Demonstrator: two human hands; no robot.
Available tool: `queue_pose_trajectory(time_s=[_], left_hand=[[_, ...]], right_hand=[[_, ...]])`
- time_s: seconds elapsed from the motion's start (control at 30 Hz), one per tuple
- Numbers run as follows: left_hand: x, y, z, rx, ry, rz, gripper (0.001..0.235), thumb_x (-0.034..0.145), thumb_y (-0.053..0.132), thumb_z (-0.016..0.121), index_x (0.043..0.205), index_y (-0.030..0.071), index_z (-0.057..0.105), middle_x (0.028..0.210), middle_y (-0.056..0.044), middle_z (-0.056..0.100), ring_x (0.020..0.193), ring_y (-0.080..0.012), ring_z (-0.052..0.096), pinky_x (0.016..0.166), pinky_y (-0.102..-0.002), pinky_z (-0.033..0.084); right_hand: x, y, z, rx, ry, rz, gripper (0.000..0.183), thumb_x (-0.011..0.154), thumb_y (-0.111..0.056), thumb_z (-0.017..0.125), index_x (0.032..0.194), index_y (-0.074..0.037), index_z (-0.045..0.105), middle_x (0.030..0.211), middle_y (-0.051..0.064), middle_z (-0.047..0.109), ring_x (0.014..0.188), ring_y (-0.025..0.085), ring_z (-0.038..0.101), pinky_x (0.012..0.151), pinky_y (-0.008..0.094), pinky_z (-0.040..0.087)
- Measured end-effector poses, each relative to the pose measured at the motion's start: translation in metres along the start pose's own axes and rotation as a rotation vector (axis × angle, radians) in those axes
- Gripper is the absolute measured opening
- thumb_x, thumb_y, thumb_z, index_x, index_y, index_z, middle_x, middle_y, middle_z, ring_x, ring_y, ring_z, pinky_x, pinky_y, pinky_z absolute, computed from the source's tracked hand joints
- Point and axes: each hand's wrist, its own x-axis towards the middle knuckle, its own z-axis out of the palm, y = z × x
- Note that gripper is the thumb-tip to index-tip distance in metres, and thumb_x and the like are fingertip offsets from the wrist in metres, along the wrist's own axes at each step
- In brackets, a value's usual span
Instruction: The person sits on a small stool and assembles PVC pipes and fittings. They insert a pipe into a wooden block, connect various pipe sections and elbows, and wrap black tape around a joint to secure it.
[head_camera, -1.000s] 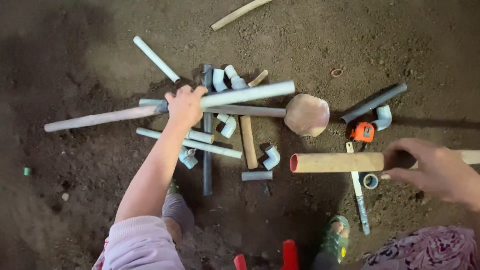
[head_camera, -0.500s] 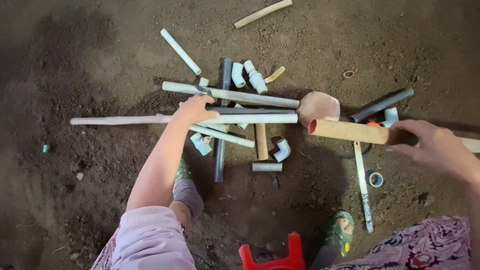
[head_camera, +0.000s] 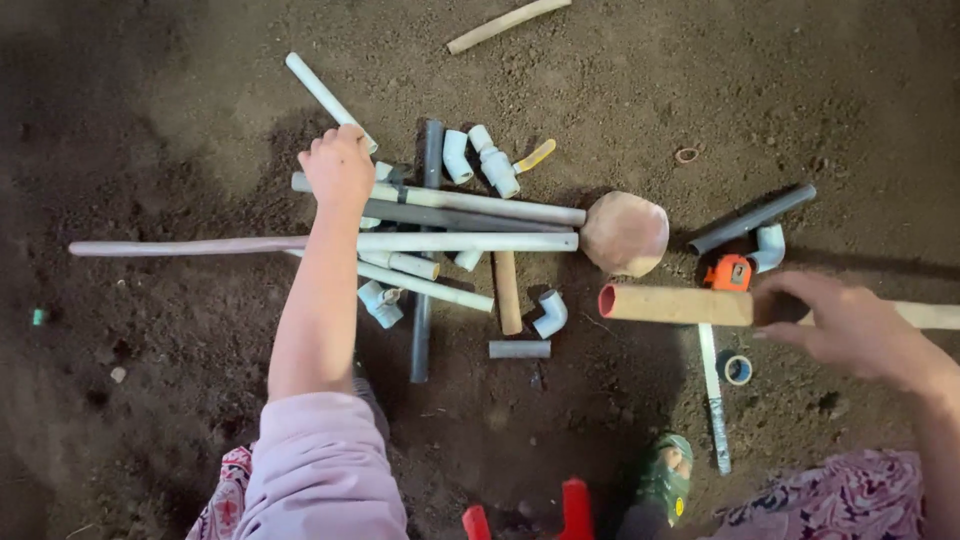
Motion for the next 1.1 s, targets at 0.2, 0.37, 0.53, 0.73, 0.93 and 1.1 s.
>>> queue_pose_trajectory(time_s=[0.2, 0.37, 0.53, 0.73, 0.93, 1.1], left_hand=[[0.022, 0.051, -0.043, 0.148, -0.634, -0.288, 0.044, 0.097, 0.048, 0.028, 0.128, 0.027, 0.051, 0.128, -0.017, 0.046, 0.116, -0.0371, 0.040, 0.096, -0.059, 0.021], [0.018, 0.026, 0.009, 0.186, -0.440, -0.345, 0.034, 0.093, 0.046, 0.049, 0.111, 0.017, 0.056, 0.107, -0.014, 0.059, 0.100, -0.0337, 0.053, 0.085, -0.052, 0.033], [0.014, 0.020, -0.009, 0.065, -0.171, -0.477, 0.035, 0.090, 0.040, 0.058, 0.108, 0.014, 0.042, 0.103, -0.012, 0.058, 0.095, -0.0311, 0.058, 0.080, -0.050, 0.038], [0.017, 0.041, -0.115, -0.580, -0.129, -0.479, 0.026, 0.088, 0.018, 0.061, 0.113, 0.010, 0.062, 0.119, -0.013, 0.057, 0.103, -0.0271, 0.058, 0.089, -0.036, 0.049], [-0.010, 0.103, -0.246, -0.472, -0.395, -0.199, 0.034, 0.090, 0.014, 0.059, 0.124, 0.013, 0.057, 0.106, -0.011, 0.064, 0.063, -0.0082, 0.050, 0.048, -0.021, 0.039], [-0.084, 0.165, -0.325, -0.563, -0.338, 0.001, 0.031, 0.083, 0.024, 0.061, 0.114, 0.016, 0.063, 0.075, 0.001, 0.070, 0.051, -0.0033, 0.039, 0.047, -0.023, 0.032]], right_hand=[[-0.008, -0.012, -0.013, 0.118, -0.102, 0.105, 0.039, 0.072, -0.034, 0.074, 0.109, -0.032, 0.062, 0.105, -0.011, 0.074, 0.077, 0.012, 0.077, 0.076, 0.026, 0.054], [-0.012, -0.008, -0.015, 0.173, -0.102, 0.087, 0.038, 0.072, -0.030, 0.075, 0.108, -0.030, 0.064, 0.101, -0.011, 0.074, 0.074, 0.011, 0.079, 0.071, 0.025, 0.059], [-0.021, 0.004, -0.011, 0.278, 0.057, -0.075, 0.033, 0.066, -0.023, 0.079, 0.098, -0.020, 0.069, 0.088, -0.007, 0.078, 0.077, 0.008, 0.073, 0.078, 0.024, 0.056], [-0.050, -0.016, -0.034, 0.023, 0.162, 0.084, 0.022, 0.075, -0.029, 0.067, 0.094, -0.022, 0.062, 0.094, -0.002, 0.070, 0.081, 0.018, 0.069, 0.072, 0.036, 0.054], [-0.050, 0.025, -0.012, 0.058, 0.459, -0.059, 0.016, 0.084, -0.006, 0.056, 0.100, -0.006, 0.060, 0.089, 0.009, 0.066, 0.087, 0.025, 0.062, 0.100, 0.051, 0.040], [-0.040, 0.067, -0.005, 0.072, 1.170, -0.320, 0.020, 0.088, -0.009, 0.070, 0.106, -0.007, 0.063, 0.093, 0.007, 0.066, 0.087, 0.032, 0.063, 0.091, 0.048, 0.039]])
